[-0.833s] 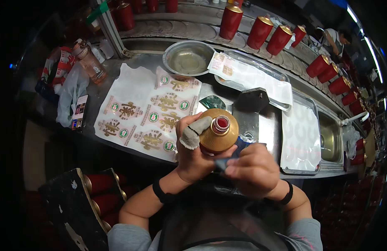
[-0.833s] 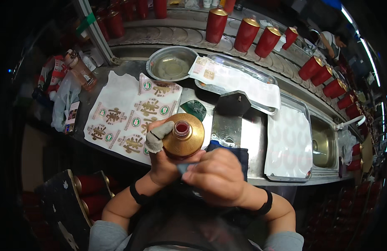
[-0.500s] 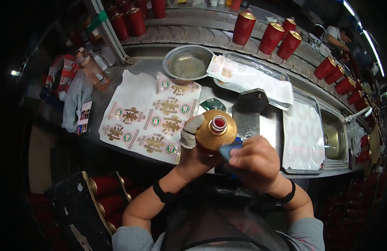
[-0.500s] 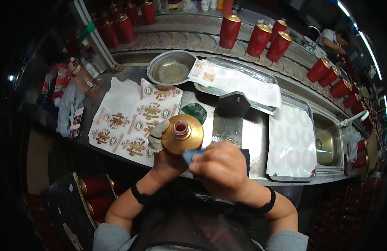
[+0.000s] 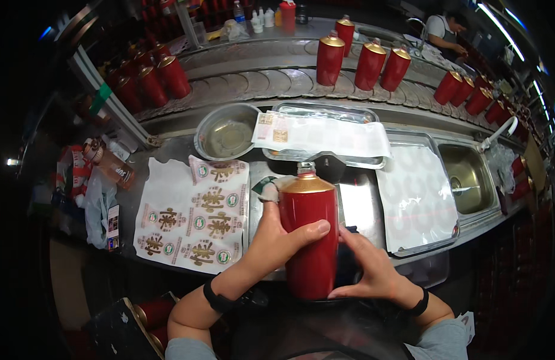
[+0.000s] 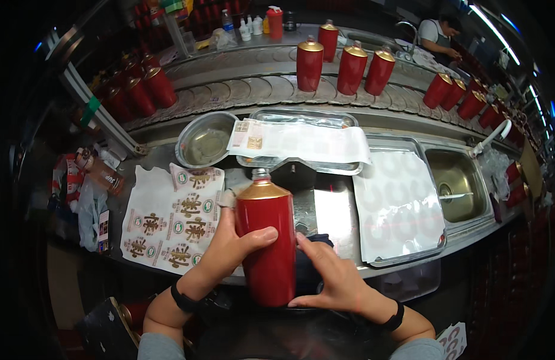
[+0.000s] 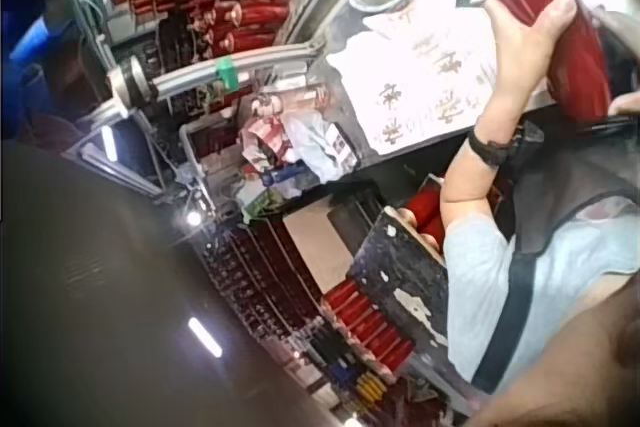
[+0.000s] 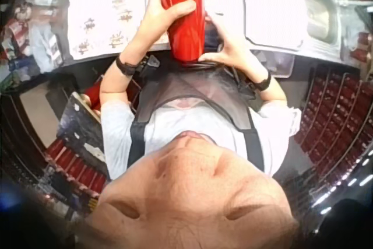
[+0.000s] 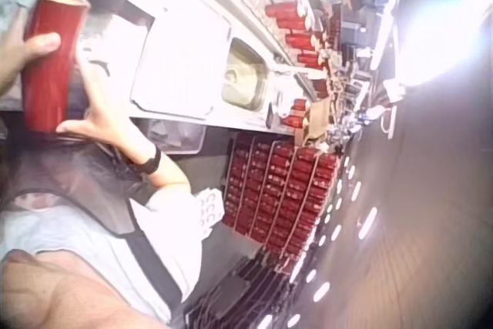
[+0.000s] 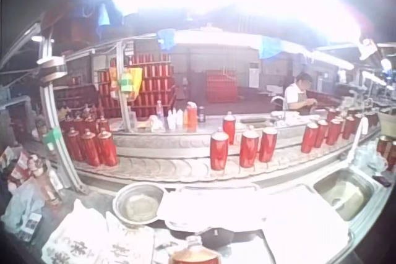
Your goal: Applying labels and cleaning liquor bottles on a production line.
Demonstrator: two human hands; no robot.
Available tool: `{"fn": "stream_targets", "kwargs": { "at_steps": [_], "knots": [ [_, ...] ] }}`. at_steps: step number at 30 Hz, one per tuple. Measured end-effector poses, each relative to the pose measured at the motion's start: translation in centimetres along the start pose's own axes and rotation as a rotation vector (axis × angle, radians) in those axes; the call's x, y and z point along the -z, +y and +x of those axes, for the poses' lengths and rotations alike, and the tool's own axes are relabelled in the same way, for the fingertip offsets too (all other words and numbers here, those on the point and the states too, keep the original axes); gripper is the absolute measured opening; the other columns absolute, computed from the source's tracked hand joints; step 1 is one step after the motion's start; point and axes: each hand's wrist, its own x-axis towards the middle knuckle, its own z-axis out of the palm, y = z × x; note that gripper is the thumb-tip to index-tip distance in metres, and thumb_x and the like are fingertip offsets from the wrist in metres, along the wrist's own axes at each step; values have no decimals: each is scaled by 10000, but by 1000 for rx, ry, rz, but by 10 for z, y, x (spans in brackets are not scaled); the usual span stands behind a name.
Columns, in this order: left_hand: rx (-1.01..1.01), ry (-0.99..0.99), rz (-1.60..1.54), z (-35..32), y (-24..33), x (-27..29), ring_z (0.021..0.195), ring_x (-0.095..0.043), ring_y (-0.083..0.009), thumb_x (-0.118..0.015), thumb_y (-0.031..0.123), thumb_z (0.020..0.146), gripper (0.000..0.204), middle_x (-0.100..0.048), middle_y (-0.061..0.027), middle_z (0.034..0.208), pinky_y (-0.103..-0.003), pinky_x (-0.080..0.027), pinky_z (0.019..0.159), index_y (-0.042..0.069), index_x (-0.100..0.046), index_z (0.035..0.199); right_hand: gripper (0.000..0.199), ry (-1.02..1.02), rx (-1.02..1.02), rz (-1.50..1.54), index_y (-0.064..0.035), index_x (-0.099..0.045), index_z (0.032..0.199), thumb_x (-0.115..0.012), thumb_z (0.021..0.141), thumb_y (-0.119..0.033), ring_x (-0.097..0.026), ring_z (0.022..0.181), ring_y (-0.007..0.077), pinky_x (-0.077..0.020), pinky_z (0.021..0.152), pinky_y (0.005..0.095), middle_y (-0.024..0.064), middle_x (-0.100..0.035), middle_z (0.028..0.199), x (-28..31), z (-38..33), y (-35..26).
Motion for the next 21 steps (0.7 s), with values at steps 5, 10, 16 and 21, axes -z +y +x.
{"fn": "stream_targets", "kwargs": {
  "at_steps": [5,10,16,21],
  "knots": [
    [320,30,-114,31,-29,-17,1084,-633,-213,-781,266,858,801,-565,-164,1244,-361,-568,892,3,-259,1406,1089,45,-31,-96,73,-353,1490,-888,628,-323,-631,1084,380,-548,844,400,243,-573,1248,-14,-15,11],
    [300,37,-95,47,-43,-18,1051,-646,-203,-781,296,857,793,-585,-158,1205,-344,-575,862,12,-259,1382,1041,36,-97,-51,64,-388,1478,-863,614,-268,-641,1039,368,-545,827,390,235,-578,1220,-10,-12,28],
    [123,43,124,65,-70,-16,1057,-667,-276,-803,404,807,887,-614,-198,1213,-370,-546,912,15,-235,1368,1066,93,-54,-101,47,-346,1501,-881,620,-224,-655,996,359,-571,774,407,202,-572,1197,-18,-3,45],
    [145,38,163,55,-74,-10,1160,-622,-373,-752,568,811,1092,-560,-284,1286,-410,-513,969,-10,-116,1484,1066,-19,-179,-15,46,-340,1505,-869,605,-170,-620,1113,388,-542,886,428,230,-556,1254,-7,2,39]
  ]
}}
